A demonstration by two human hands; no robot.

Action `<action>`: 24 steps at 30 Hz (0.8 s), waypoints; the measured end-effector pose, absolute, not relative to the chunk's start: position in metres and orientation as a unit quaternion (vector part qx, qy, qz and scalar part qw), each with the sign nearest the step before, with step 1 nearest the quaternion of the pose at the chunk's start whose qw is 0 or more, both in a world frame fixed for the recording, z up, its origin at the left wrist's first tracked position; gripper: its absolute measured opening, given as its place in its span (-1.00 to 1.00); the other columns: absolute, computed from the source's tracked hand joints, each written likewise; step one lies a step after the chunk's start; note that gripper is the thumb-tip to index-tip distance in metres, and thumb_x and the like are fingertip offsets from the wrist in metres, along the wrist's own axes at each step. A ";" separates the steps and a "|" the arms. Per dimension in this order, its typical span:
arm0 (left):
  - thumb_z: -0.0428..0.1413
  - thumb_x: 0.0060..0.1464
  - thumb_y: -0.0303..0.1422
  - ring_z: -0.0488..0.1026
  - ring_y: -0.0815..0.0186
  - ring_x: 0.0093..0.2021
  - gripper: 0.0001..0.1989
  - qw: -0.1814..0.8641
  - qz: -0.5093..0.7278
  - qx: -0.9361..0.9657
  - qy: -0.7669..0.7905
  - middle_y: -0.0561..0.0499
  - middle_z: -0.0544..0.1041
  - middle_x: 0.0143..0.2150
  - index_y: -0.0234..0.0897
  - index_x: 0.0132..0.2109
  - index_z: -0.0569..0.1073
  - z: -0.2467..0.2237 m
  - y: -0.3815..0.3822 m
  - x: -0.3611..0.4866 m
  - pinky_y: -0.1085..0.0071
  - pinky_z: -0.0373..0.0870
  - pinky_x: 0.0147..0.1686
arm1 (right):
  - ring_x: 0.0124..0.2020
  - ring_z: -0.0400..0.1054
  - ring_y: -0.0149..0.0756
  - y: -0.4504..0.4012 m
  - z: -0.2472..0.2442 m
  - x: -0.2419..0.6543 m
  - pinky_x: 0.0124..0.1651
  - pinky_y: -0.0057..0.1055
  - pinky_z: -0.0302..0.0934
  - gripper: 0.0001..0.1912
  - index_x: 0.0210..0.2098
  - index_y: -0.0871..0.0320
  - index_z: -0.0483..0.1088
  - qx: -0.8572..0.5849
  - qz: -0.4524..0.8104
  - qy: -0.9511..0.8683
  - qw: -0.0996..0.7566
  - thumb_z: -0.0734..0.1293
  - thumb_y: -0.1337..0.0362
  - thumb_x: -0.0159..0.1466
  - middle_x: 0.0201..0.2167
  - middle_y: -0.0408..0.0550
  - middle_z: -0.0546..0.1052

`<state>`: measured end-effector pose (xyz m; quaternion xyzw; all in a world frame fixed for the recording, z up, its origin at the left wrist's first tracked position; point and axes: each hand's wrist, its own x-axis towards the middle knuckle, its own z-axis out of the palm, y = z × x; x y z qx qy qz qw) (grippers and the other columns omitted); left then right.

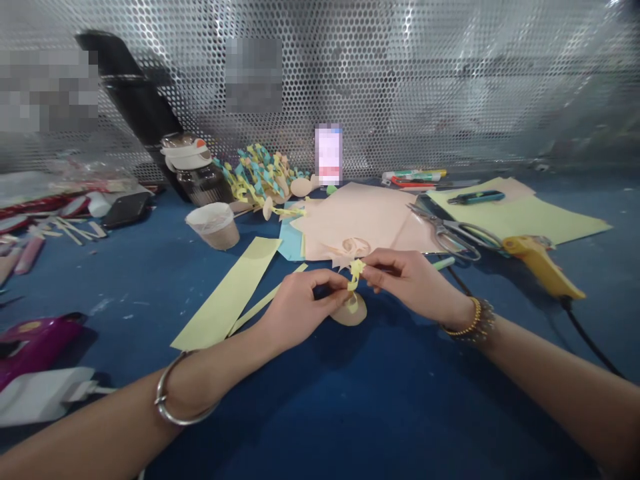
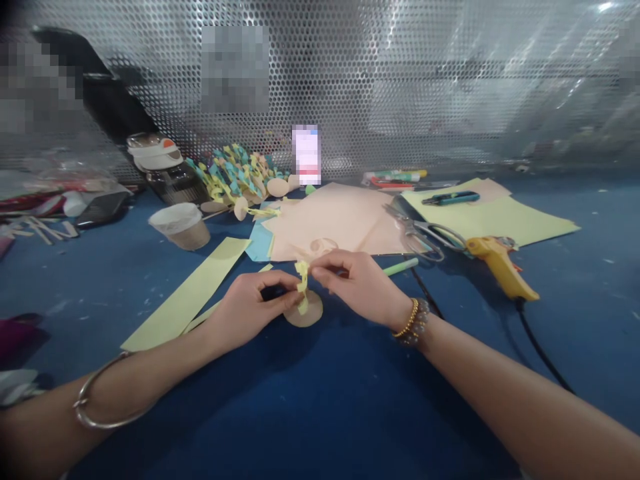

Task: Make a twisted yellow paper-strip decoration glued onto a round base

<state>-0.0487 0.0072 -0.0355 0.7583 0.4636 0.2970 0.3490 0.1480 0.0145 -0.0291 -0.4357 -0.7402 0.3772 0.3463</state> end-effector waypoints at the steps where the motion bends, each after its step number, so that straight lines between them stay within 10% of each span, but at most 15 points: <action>1: 0.11 0.05 -0.35 0.45 0.38 -0.36 -0.90 0.347 0.292 0.762 0.463 0.10 0.57 -0.35 -0.22 -0.31 0.52 -0.035 0.007 -0.049 0.47 0.33 -0.34 | -0.51 0.30 -0.49 0.015 -0.030 0.148 -0.41 -0.47 0.23 -0.80 -0.30 0.18 0.46 -0.437 0.378 -0.739 0.346 0.25 0.21 0.23 -0.37 -0.08 0.49; 17: 0.09 0.04 -0.28 0.48 0.35 -0.42 -0.83 0.215 0.475 0.670 0.529 0.03 0.57 -0.40 -0.28 -0.36 0.50 -0.017 0.037 -0.068 0.49 0.38 -0.42 | -0.51 0.29 -0.46 0.012 -0.037 0.139 -0.40 -0.45 0.25 -0.78 -0.19 0.16 0.45 -0.456 0.367 -0.666 0.461 0.22 0.25 0.25 -0.41 -0.10 0.48; 24: 0.10 0.05 -0.28 0.49 0.26 -0.25 -0.73 0.078 0.445 0.650 0.611 -0.04 0.57 -0.25 -0.36 -0.16 0.50 0.053 0.155 -0.124 0.45 0.39 -0.28 | -0.38 0.35 -0.38 0.013 -0.044 0.127 -0.29 -0.42 0.26 -0.80 -0.20 0.16 0.45 -0.428 0.403 -0.718 0.373 0.24 0.33 0.22 -0.32 -0.07 0.52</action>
